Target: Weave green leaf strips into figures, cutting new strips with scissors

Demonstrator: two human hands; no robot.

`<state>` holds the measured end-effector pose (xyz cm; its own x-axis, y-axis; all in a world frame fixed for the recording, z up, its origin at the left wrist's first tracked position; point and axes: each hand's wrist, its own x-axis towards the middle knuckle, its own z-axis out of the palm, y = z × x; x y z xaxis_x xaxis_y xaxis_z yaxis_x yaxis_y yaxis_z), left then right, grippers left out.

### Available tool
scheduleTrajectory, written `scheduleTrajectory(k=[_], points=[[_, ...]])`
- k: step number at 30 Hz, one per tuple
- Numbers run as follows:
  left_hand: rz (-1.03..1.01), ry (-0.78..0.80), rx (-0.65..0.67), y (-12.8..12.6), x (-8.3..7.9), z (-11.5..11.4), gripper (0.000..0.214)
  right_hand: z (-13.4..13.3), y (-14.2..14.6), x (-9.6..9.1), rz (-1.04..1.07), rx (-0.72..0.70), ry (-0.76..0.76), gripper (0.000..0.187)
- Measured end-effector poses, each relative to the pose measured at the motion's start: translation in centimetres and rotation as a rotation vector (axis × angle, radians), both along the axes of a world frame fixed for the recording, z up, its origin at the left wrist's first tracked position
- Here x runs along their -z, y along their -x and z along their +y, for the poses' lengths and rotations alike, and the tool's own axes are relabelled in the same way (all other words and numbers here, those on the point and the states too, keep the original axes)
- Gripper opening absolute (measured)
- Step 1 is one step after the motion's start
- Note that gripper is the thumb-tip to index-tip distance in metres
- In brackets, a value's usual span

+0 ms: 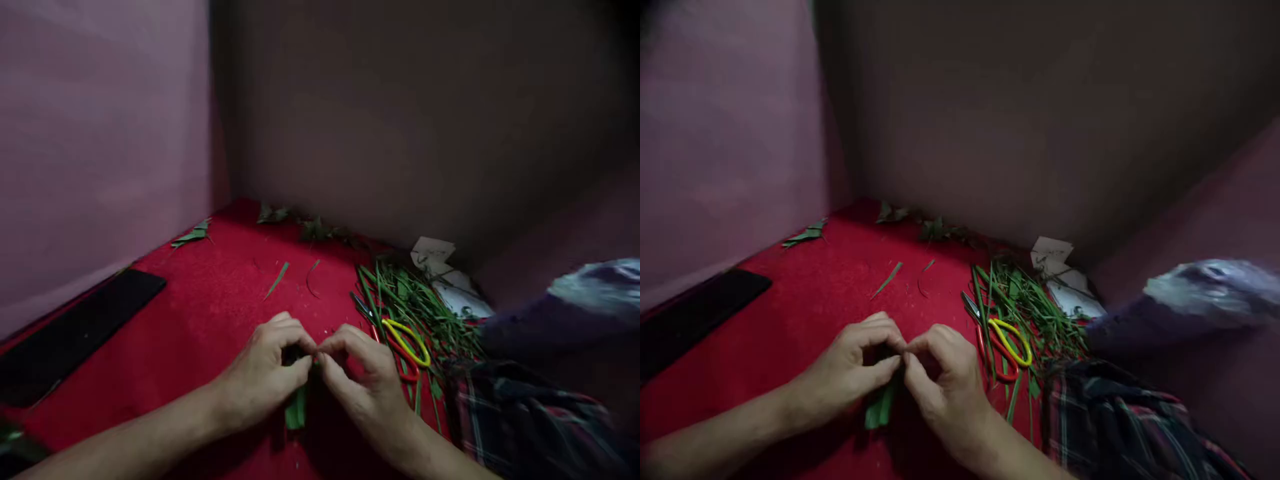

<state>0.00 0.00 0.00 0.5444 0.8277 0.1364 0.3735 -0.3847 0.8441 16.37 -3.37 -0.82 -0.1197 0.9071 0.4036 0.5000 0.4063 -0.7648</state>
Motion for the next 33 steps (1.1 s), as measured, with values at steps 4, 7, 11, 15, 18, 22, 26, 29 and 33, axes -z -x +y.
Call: scheduleTrajectory(k=[4,7,11,15,18,22,26,29,33], points=[[-0.003,-0.002,-0.014,-0.3,-0.3,0.1,0.012,-0.2,0.0,0.1,0.065,0.018,0.105,0.012],[-0.017,-0.011,-0.012,-0.3,-0.4,0.0,0.014,-0.1,0.1,0.0,0.149,0.042,0.187,0.013],[-0.016,-0.032,0.003,-0.3,-0.3,-0.1,0.013,0.4,0.1,-0.2,0.305,0.053,0.364,0.01],[-0.029,0.003,-0.021,-0.3,-0.2,0.0,0.011,0.9,0.0,-0.2,0.523,0.032,0.604,0.015],[-0.054,0.034,-0.047,-0.3,-0.2,0.1,0.01,1.0,-0.1,-0.3,0.606,0.04,0.693,0.02],[-0.076,0.067,-0.073,-0.2,-0.2,0.2,0.009,1.1,-0.1,-0.4,0.602,0.027,0.726,0.02],[-0.07,0.066,-0.087,-0.1,-0.4,0.1,0.01,1.2,0.0,-0.1,0.569,0.012,0.73,0.018],[-0.059,0.055,-0.09,0.0,-0.5,0.1,0.011,1.3,0.1,0.2,0.522,-0.003,0.724,0.018],[-0.061,0.004,-0.107,-0.1,-0.5,0.1,0.011,1.3,-0.1,0.6,0.499,-0.018,0.718,0.017]])
